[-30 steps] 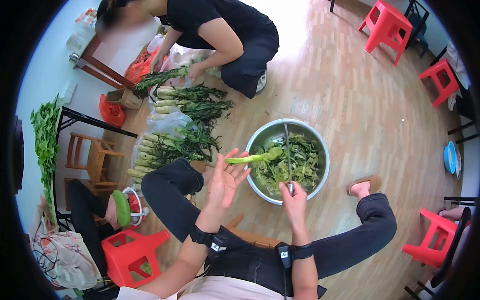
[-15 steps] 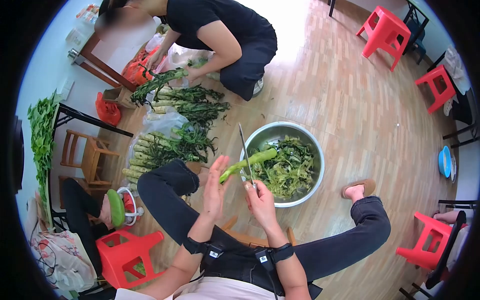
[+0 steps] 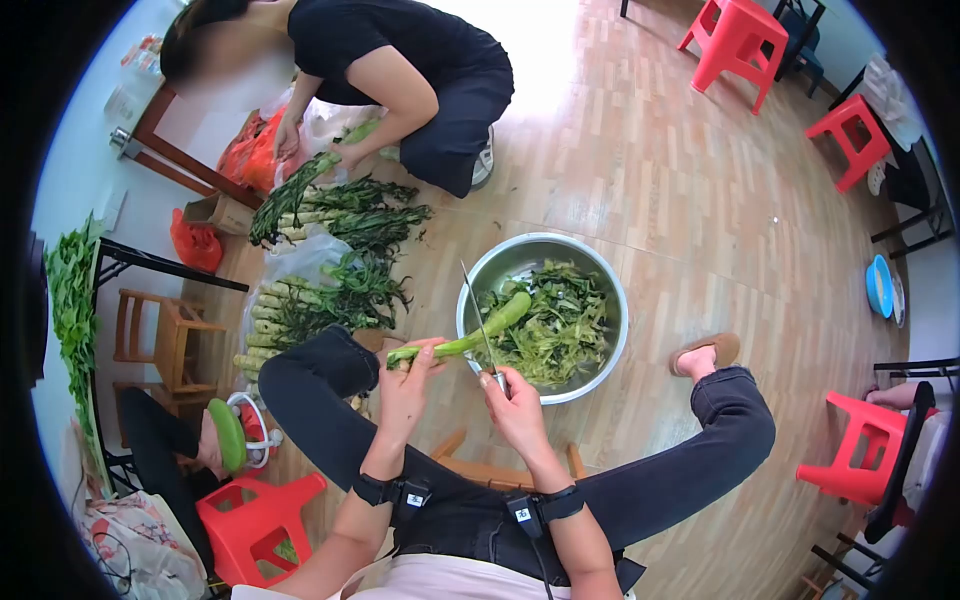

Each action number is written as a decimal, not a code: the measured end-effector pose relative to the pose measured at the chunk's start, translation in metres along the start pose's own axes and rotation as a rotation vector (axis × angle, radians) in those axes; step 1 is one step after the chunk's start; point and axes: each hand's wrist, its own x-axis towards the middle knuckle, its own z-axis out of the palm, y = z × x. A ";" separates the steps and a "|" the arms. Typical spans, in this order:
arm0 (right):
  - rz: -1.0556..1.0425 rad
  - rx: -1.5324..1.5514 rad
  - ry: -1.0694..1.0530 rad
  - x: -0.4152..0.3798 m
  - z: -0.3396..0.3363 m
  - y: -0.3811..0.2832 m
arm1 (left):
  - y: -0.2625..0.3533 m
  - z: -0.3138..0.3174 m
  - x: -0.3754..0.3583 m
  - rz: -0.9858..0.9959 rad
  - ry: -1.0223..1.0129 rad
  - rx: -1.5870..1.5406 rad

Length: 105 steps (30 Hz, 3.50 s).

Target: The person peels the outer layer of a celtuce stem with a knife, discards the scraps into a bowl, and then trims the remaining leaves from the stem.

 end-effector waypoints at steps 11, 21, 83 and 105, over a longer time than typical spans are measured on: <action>0.003 -0.197 -0.101 -0.015 -0.004 -0.014 | -0.005 -0.014 0.009 -0.107 0.052 -0.185; -0.219 -0.520 -0.021 -0.024 0.021 -0.013 | -0.006 -0.006 0.009 -0.030 0.111 -0.203; -0.253 -1.003 0.212 0.018 -0.026 0.012 | -0.010 0.000 -0.014 0.025 -0.023 -0.160; -0.209 -1.267 0.268 0.034 -0.001 0.015 | -0.058 0.023 0.003 -0.021 0.077 -0.070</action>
